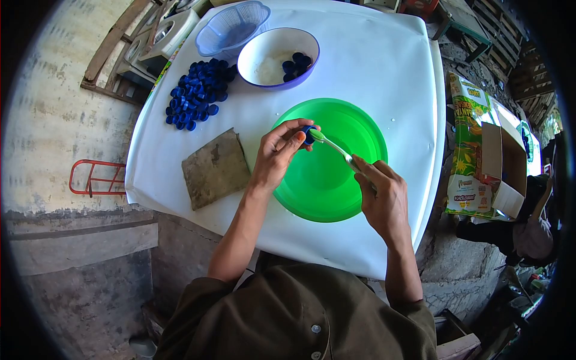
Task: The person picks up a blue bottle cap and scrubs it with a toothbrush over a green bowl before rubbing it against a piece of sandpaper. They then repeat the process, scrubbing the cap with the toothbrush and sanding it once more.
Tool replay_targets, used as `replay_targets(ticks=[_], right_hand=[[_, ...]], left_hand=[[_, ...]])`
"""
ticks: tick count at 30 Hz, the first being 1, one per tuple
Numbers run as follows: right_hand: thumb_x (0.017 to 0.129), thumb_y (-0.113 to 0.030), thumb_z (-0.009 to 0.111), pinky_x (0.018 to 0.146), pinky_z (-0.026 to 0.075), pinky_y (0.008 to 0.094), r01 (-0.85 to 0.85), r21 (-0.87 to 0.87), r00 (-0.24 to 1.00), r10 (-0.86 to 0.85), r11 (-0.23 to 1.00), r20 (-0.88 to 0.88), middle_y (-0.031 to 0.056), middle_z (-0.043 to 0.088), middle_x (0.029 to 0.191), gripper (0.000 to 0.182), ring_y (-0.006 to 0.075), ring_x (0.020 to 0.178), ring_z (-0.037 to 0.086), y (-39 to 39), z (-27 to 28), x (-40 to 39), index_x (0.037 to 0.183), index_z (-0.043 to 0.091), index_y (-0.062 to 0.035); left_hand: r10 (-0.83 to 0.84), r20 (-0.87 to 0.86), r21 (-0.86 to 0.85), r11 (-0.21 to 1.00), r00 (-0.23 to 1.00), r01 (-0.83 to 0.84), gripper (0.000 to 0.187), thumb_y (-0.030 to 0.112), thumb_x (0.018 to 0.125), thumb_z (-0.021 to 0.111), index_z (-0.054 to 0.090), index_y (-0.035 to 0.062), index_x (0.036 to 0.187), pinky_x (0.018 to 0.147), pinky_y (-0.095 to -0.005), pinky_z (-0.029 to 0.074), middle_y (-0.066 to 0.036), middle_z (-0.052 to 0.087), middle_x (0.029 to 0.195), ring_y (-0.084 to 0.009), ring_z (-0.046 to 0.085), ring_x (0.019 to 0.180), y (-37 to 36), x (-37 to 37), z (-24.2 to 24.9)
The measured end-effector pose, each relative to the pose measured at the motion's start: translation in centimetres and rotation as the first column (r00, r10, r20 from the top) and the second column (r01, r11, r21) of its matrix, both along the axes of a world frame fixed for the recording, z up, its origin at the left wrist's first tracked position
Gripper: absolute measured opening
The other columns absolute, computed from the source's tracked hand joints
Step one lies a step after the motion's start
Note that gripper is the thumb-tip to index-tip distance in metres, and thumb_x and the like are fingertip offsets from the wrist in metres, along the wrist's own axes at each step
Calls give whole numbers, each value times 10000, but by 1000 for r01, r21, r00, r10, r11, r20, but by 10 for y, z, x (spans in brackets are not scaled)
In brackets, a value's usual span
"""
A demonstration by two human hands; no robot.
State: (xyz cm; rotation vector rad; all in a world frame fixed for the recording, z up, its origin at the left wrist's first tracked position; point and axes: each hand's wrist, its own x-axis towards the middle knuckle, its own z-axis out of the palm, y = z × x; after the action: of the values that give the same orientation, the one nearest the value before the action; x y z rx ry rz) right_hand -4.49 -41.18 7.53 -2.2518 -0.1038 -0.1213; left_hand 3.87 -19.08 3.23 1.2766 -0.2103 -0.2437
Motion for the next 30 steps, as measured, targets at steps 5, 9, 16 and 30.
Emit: replay_targets(ticks=[5,9,16,30], right_hand=[[876,-15,668,595,494,427,-82,188,996,84,979,-5,165,634,780,309,349,650,633,8,-6,-4,1181,706,-47],[876,-16,672,597,498,418,-12,64,1000,12,998,-3,172,635,777,312,349,648,634,6,-1,-3,1187,698,-28],[881,-25,671,592,491,427,-92,217,996,94,972,-1,168,633,792,318,345,637,629,8,-9,-4,1198,694,-31],[891,-24,659,630,512,419,-58,243,996,72,968,-50,203,660,806,317,367,675,651,3,-2,-4,1206,676,7]], left_hand=[[17,28,-23,1000,999,-16,299,132,1020,559,577,-44,1261,883,-300,518,-159,653,1205,-153,626,996,3,2,-3],[5,7,-88,996,1000,-4,329,107,996,590,575,-48,1286,975,-304,512,-144,644,1242,-147,622,1092,2,-1,-3],[1,-4,-64,998,1000,-1,366,72,983,586,541,-55,1324,1016,-350,502,-166,618,1287,-183,614,1152,7,0,-3],[11,-4,-90,996,1000,-11,373,8,930,634,580,-27,1297,951,-236,516,-110,643,1258,-105,614,1072,7,-1,-3]])
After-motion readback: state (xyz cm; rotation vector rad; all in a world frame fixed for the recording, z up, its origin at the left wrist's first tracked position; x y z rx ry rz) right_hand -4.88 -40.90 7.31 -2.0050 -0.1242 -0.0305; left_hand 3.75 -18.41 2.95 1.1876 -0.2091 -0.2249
